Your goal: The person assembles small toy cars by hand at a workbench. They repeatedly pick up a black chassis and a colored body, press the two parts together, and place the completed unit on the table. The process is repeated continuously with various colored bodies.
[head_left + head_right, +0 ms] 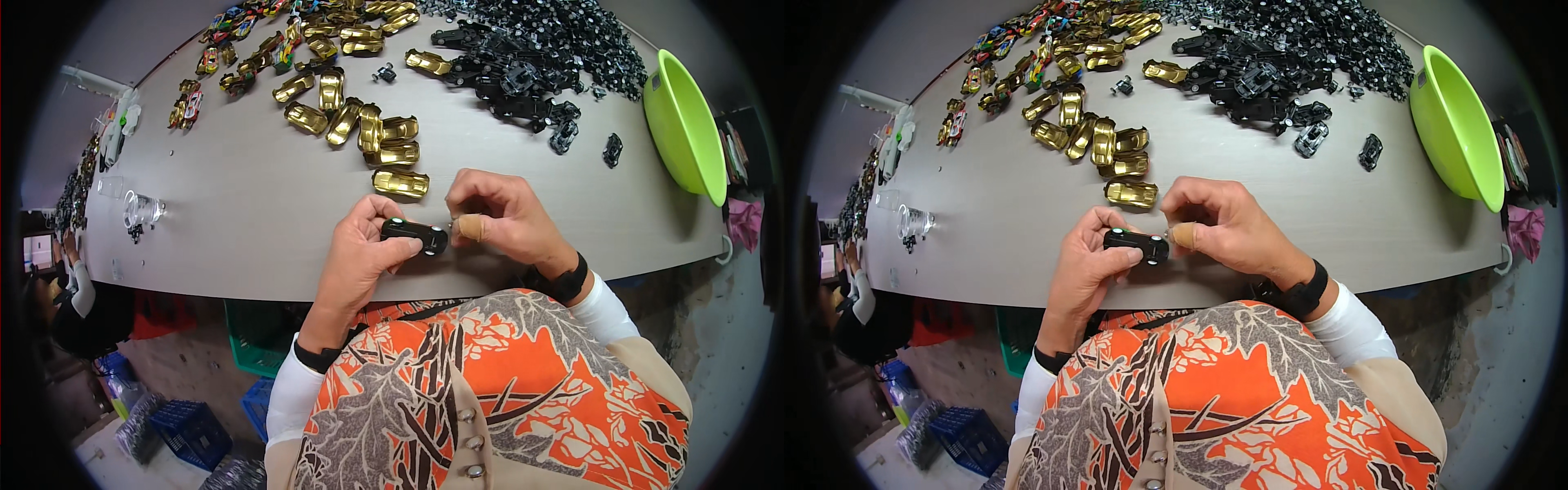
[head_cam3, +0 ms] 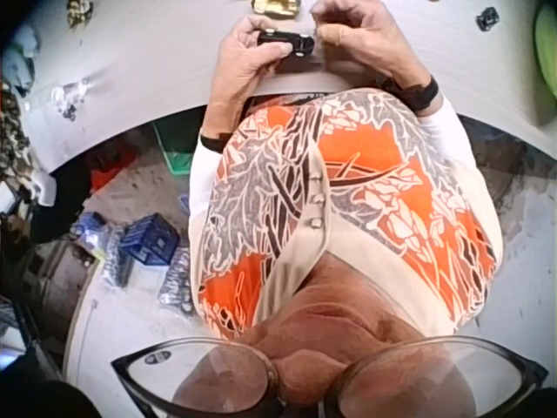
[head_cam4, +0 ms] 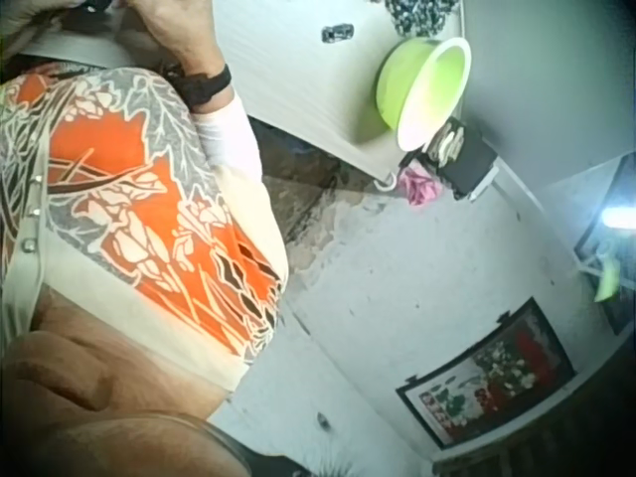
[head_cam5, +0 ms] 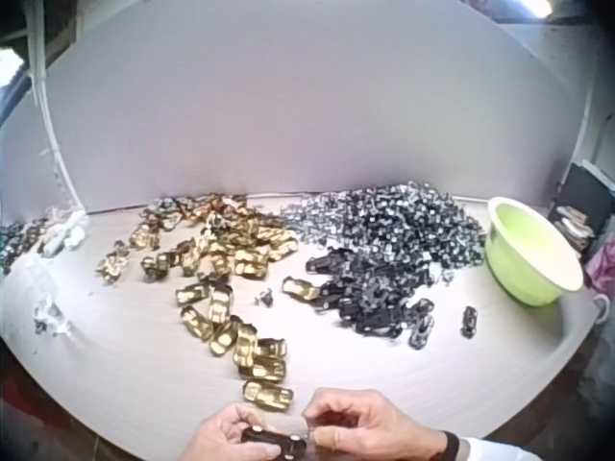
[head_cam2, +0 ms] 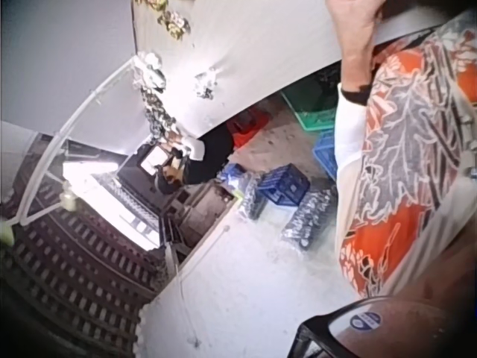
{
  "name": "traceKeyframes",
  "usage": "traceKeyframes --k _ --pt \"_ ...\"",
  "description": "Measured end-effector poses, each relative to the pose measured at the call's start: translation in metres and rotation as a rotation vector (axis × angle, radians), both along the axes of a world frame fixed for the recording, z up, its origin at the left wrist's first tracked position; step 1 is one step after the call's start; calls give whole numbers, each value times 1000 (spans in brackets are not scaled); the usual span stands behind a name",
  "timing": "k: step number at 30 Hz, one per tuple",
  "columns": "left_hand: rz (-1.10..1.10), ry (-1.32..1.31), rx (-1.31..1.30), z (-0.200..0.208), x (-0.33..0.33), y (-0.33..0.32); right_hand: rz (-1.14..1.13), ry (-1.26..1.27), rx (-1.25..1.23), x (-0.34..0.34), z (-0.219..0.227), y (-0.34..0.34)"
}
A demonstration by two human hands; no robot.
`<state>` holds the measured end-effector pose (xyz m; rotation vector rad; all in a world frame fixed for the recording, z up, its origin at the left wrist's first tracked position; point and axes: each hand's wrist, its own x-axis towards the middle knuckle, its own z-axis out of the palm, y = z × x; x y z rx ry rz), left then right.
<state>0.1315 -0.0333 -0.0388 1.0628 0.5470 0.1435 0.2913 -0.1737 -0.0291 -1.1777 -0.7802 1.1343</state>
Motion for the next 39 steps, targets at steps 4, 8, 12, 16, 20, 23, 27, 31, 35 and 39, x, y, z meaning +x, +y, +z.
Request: traceKeyframes --k 4,8,12,16,20,23,27,31,35,39 --pt "78 8 -81 3 1 0 128 42 -147 -14 7 7" --pt "86 -125 -157 -3 1 -5 108 -3 -148 -15 5 7" --pt "-100 -40 -86 6 -2 -7 37 64 38 -4 4 4" --pt "-185 69 24 13 -2 -4 97 74 -46 1 9 3" --pt "-192 -8 17 12 -1 -9 101 88 -59 -5 12 3" --pt "-259 55 97 16 -5 -7 148 20 -90 -5 9 4" --pt "-248 77 220 19 -7 -12 133 -251 -65 -11 3 6" --pt "-256 152 545 13 -12 -13 86 -472 19 -21 -8 6" --pt "-261 241 625 25 -23 -10 232 -443 37 -28 -8 14" --pt "-196 282 422 31 -67 3 81 -472 93 -5 3 2"
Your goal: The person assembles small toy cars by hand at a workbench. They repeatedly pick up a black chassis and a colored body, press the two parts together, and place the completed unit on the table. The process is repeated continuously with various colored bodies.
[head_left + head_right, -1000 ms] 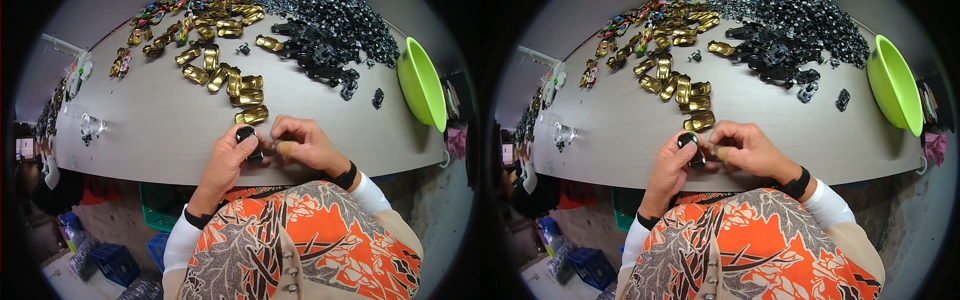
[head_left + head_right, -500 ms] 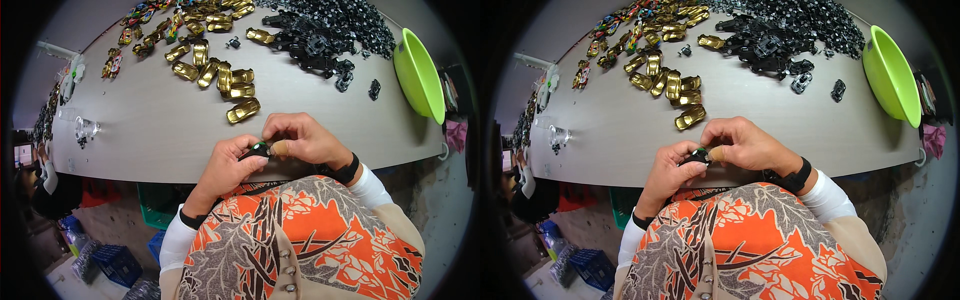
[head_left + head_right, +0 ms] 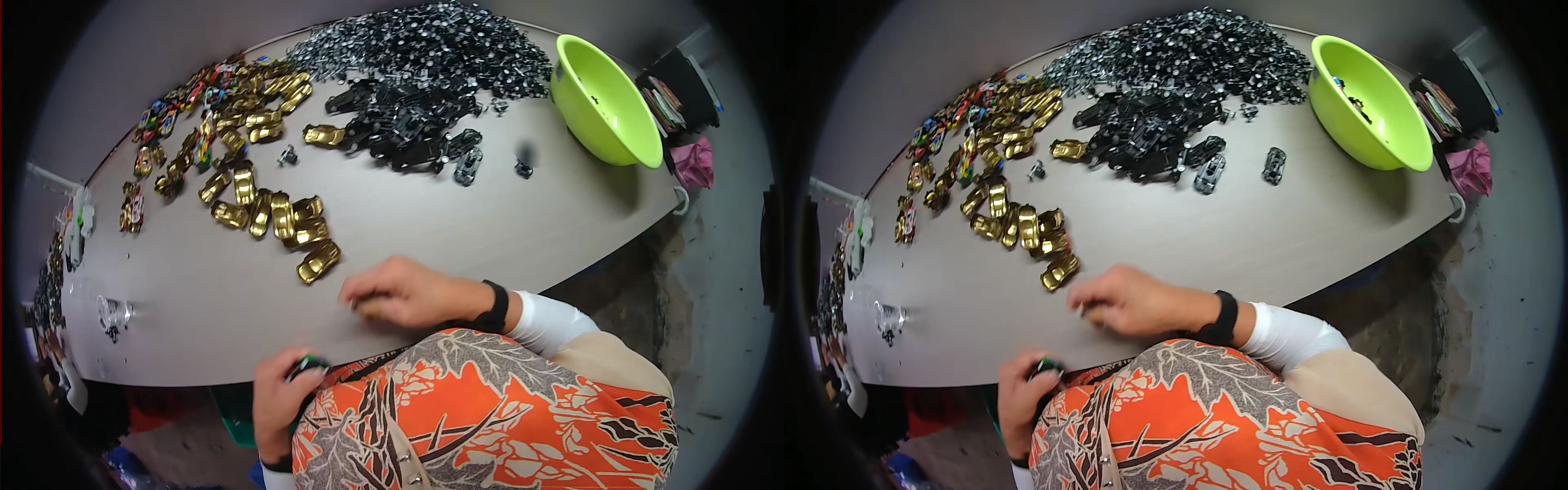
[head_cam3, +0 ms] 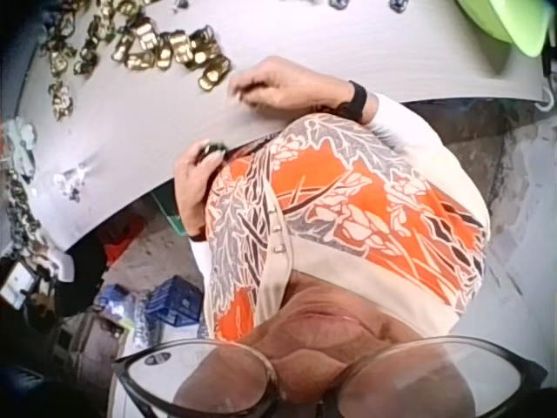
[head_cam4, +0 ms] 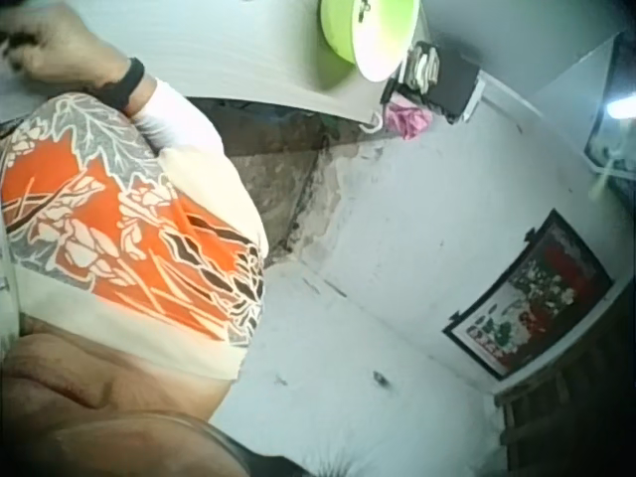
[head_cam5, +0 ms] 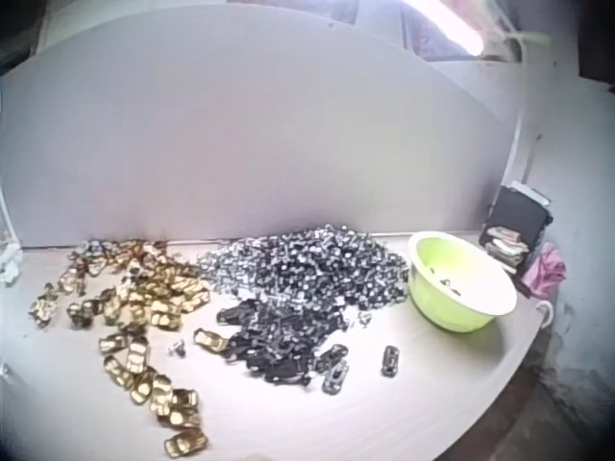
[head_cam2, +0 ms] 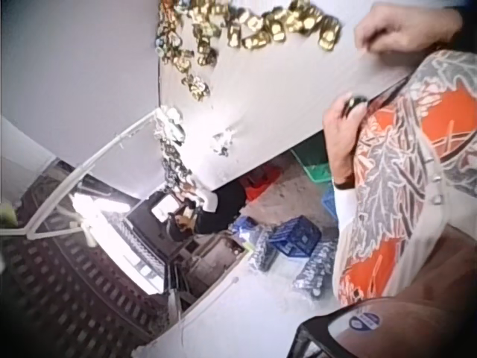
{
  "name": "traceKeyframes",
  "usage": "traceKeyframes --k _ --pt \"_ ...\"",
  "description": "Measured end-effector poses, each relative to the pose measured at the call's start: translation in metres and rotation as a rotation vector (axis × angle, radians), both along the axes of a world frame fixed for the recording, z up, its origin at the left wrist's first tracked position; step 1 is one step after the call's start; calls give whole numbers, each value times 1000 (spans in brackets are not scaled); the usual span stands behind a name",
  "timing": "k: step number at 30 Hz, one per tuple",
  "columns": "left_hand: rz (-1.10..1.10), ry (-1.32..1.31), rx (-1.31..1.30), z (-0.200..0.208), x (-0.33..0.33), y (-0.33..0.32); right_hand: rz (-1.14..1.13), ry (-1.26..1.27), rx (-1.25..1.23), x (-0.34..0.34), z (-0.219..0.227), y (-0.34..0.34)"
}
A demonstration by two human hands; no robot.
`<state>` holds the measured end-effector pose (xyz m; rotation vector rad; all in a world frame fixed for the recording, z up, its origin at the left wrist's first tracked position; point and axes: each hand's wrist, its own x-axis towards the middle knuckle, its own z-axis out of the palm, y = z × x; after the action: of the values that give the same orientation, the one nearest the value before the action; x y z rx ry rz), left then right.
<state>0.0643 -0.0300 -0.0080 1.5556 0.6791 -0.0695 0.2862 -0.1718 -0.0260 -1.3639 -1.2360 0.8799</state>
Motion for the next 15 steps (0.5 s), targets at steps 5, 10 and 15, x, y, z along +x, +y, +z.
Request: traceKeyframes --k 5,10,15 --pt "71 36 175 1 -85 17 -753 -455 -69 71 3 -42" --pt "254 445 582 -21 -128 24 -975 -764 -243 110 -9 -58" --pt "230 51 697 10 -47 27 -934 -918 -456 109 -12 -51"
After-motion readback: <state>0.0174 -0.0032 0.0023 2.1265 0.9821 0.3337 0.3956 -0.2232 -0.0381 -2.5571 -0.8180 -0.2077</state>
